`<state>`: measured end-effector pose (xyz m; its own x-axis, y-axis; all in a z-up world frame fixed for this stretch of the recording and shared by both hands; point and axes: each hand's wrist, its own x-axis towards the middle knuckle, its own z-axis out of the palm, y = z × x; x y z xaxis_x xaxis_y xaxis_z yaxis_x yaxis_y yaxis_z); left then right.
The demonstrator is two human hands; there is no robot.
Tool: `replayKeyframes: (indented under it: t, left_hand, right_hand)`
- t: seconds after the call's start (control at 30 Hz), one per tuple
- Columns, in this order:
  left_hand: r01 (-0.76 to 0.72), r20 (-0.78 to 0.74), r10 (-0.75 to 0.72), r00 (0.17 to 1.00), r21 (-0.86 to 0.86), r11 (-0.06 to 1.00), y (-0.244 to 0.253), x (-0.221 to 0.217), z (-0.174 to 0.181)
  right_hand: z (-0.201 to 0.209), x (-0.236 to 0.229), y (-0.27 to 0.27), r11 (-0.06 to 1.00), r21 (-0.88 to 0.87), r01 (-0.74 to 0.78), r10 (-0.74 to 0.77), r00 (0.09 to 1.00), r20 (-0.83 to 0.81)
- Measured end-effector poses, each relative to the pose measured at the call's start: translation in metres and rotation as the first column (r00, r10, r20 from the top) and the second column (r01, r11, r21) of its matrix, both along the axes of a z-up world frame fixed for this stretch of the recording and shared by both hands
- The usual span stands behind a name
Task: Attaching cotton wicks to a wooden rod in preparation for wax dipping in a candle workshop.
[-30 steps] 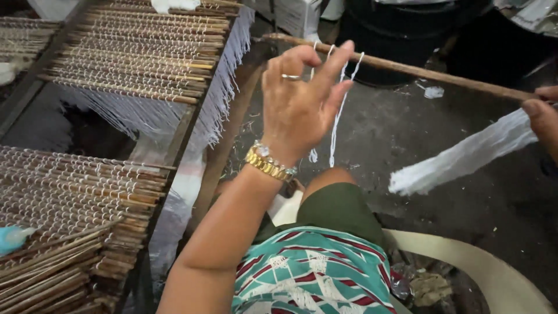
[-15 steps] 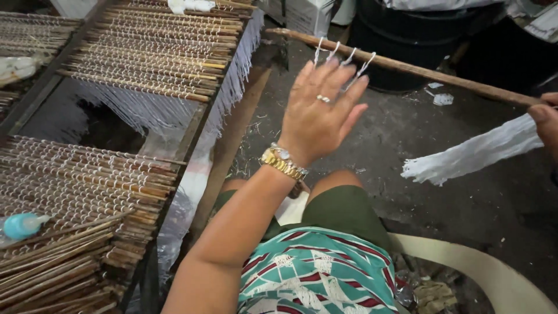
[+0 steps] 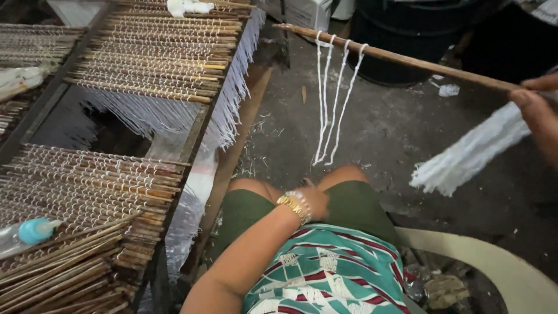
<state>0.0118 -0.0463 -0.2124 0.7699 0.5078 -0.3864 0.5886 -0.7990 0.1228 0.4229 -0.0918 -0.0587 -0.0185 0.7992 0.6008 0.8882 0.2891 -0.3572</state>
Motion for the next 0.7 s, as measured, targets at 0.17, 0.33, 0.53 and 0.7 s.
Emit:
replayKeyframes:
  t: [0.17, 0.33, 0.53, 0.7]
  left_hand:
    - [0.277, 0.782, -0.146, 0.606, -0.036, 0.960, -0.012, 0.040, 0.099]
    - [0.360, 0.541, 0.840, 0.028, -0.790, 0.497, -0.009, 0.083, 0.154]
    - [0.275, 0.598, 0.772, -0.217, -0.721, 0.636, 0.002, 0.056, 0.151]
    - [-0.015, 0.807, 0.589, 0.053, -0.589, 0.808, -0.003, 0.056, 0.147]
  right_hand:
    - [0.068, -0.088, -0.032, 0.999, 0.032, -0.015, 0.009, 0.981, 0.192]
    - [0.103, -0.149, -0.042, 0.949, -0.310, 0.060, -0.001, 0.983, 0.185]
    - [0.097, -0.163, -0.039, 0.897, -0.400, 0.191, -0.077, 0.956, 0.283]
    - [0.092, -0.168, -0.031, 0.895, -0.445, -0.020, 0.018, 1.000, -0.009]
